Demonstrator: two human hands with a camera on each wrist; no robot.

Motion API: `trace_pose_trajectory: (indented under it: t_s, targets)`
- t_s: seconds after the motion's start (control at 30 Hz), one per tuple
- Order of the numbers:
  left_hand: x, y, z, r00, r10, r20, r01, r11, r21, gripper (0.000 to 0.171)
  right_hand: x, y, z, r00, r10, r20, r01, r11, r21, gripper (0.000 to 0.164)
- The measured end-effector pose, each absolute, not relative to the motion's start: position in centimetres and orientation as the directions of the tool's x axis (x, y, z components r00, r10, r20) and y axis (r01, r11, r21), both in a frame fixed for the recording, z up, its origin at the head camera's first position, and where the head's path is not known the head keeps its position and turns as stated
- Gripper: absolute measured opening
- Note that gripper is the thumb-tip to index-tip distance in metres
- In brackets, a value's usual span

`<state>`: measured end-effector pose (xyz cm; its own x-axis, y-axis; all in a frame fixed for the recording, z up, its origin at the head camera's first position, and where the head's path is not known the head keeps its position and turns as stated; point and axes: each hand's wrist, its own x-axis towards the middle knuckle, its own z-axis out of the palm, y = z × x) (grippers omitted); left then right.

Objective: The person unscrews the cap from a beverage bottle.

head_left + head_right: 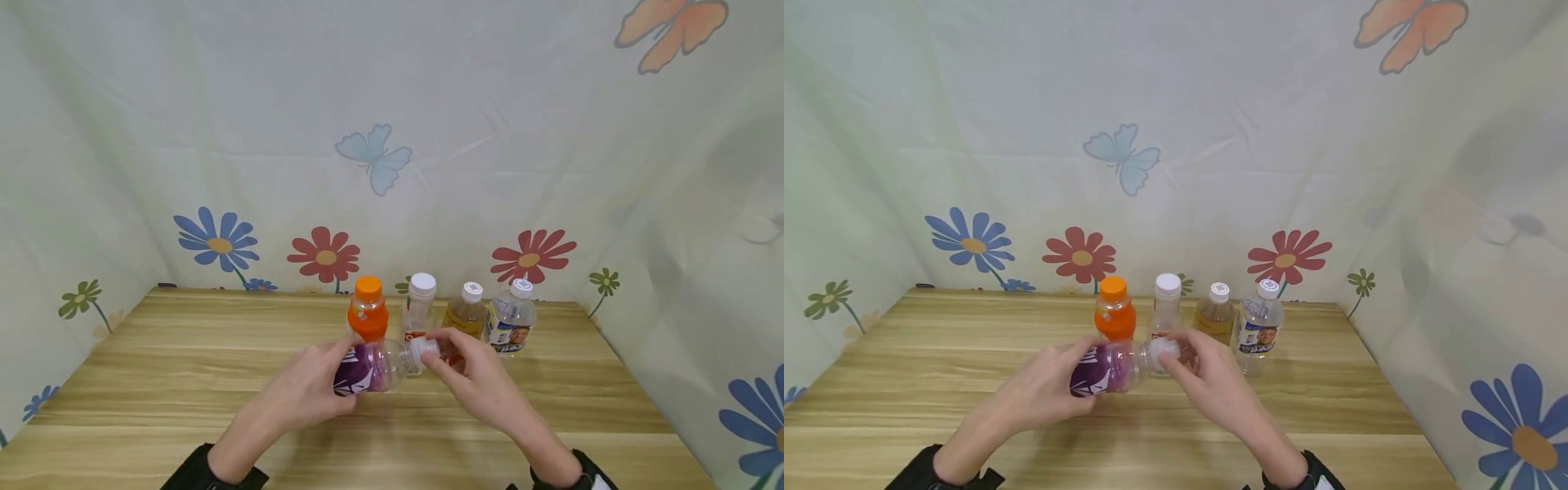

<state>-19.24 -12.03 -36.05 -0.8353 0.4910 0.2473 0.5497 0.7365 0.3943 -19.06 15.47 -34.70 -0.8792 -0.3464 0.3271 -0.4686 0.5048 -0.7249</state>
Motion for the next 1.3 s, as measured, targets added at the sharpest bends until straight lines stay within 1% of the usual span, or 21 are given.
trace_pose_trajectory:
  t_s: [0.33, 0.73, 1.13, 1.3]
  targets:
    - [-19.38, -11.95, -36.12, -0.840, 0.488, 0.237, 0.543, 0.743, 0.392, 0.069, -19.10, 15.71, -34.81, -0.850, -0.380, 0.365, -0.517, 0.466, -0.718, 0.028]
    - [-19.39, -11.95, -36.15, -0.840, 0.481, 0.252, 0.543, 0.750, 0.378, 0.067, -19.32, 15.81, -34.82, -0.801, -0.433, 0.412, -0.582, 0.403, -0.706, 0.032]
    - [-19.46, -11.95, -36.08, -0.841, 0.480, 0.251, 0.542, 0.748, 0.383, 0.067, -19.40, 15.90, -34.76, -0.789, -0.438, 0.431, -0.599, 0.392, -0.699, 0.035]
    - [-19.49, -11.93, -35.98, -0.842, 0.479, 0.249, 0.540, 0.745, 0.391, 0.066, -19.38, 15.90, -34.69, -0.807, -0.417, 0.418, -0.576, 0.401, -0.712, 0.034]
